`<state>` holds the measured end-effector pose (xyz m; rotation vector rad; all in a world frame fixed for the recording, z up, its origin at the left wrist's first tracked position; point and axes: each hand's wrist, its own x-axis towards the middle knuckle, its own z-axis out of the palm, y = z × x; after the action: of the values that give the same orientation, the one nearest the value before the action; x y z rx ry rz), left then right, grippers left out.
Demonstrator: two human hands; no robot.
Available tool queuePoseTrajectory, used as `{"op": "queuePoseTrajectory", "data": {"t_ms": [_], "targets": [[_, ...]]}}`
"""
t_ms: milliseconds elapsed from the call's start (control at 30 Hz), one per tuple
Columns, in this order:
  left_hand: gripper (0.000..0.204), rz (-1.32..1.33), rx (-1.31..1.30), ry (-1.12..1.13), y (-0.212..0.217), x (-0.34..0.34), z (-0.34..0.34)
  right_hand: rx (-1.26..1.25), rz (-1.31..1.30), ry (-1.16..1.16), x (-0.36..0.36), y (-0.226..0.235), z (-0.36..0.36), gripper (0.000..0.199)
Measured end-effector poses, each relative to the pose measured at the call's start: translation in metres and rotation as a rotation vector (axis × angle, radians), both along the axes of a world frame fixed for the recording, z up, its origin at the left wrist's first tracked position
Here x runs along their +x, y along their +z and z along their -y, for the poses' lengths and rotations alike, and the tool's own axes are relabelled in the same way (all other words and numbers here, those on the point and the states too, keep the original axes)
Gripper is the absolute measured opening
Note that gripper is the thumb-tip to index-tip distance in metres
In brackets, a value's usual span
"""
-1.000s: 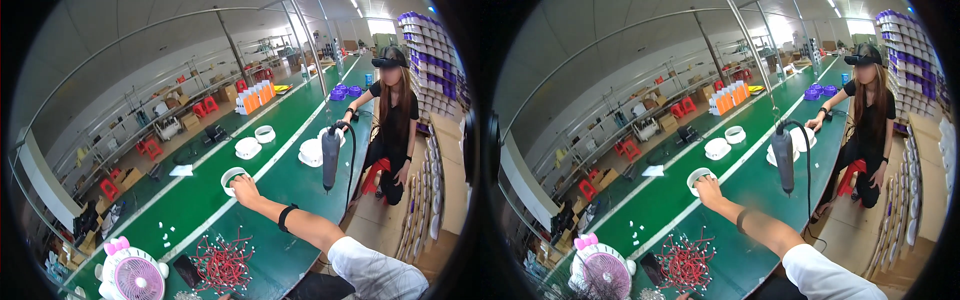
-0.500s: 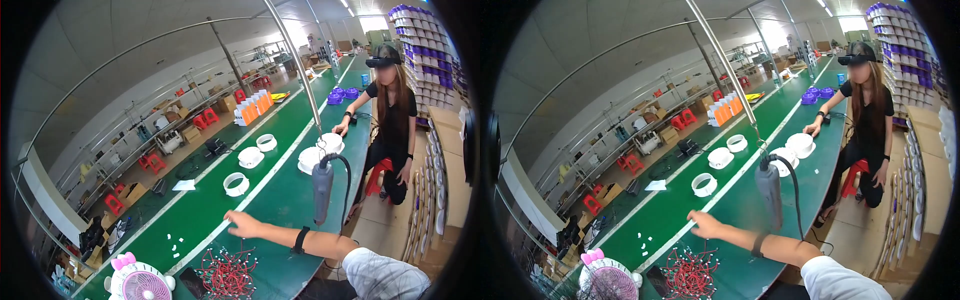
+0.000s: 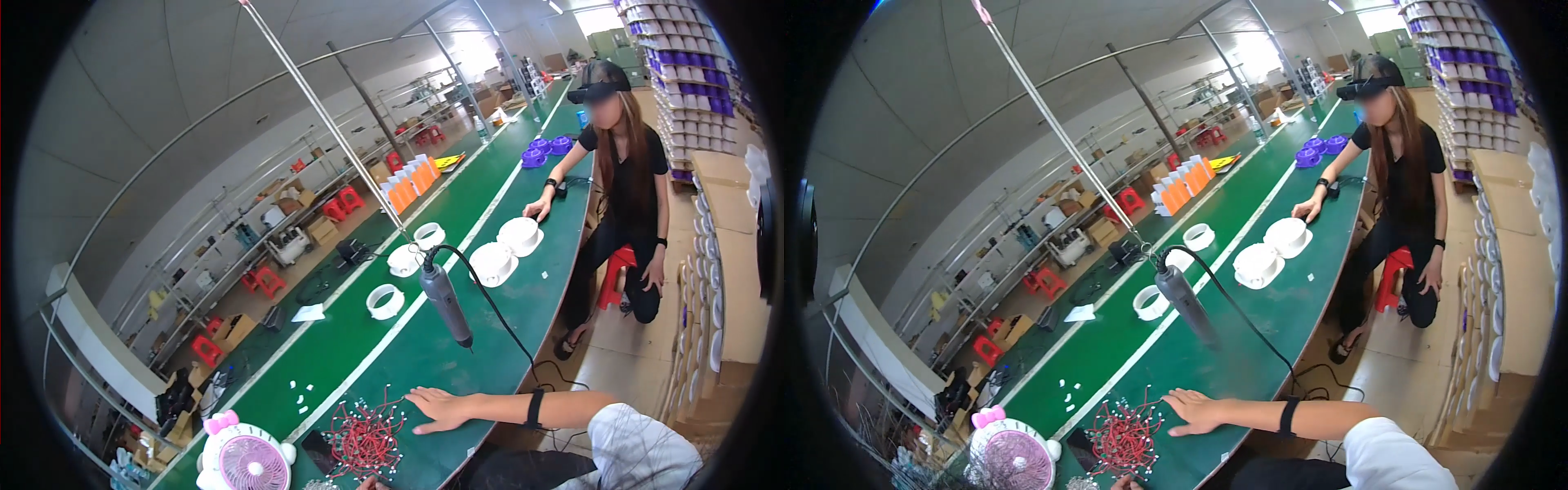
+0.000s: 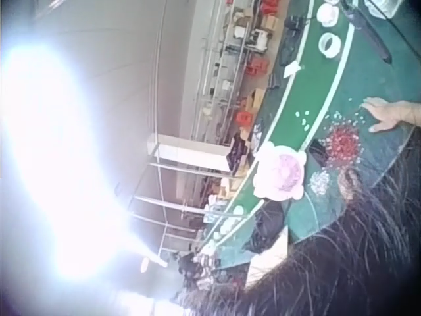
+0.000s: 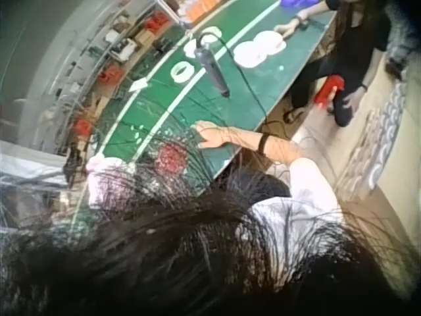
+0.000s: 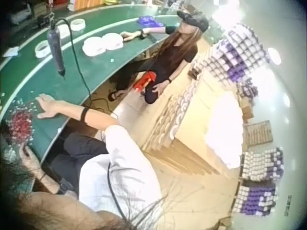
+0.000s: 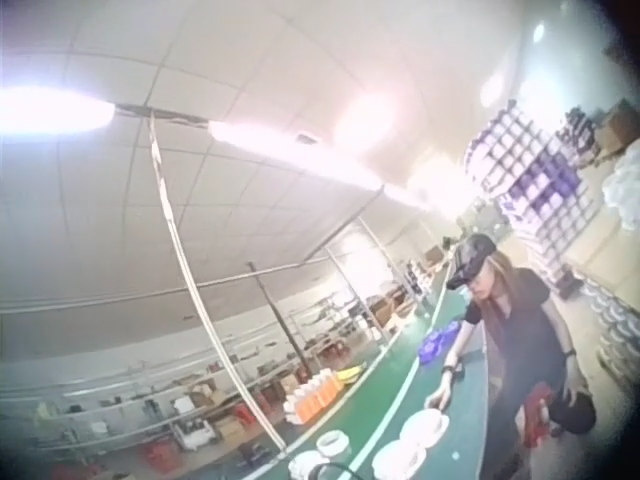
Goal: Assembling LED lighting components into circular plastic housings using a power screwdriver on a production line.
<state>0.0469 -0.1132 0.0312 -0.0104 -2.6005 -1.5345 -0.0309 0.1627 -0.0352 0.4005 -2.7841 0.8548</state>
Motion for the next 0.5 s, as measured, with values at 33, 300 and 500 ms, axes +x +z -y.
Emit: {"op": "queuePoseTrajectory", "data": {"t_ms": [33, 300, 500], "targets": [[0.023, -0.016, -0.007, 0.022, -0.010, 0.003, -0.001, -0.007, -0.016, 0.022, 0.005, 0.002, 0.001, 0.088], [0.053, -0.538, -0.093, -0.040, -0.066, -0.026, 0.023, 0.013, -0.121, -0.028, 0.024, 0.020, 0.004, 0.076], [0.039, -0.388, -0.108, -0.048, -0.076, -0.029, 0.038, -0.052, -0.096, -0.076, 0.021, 0.016, 0.002, 0.067]]}}
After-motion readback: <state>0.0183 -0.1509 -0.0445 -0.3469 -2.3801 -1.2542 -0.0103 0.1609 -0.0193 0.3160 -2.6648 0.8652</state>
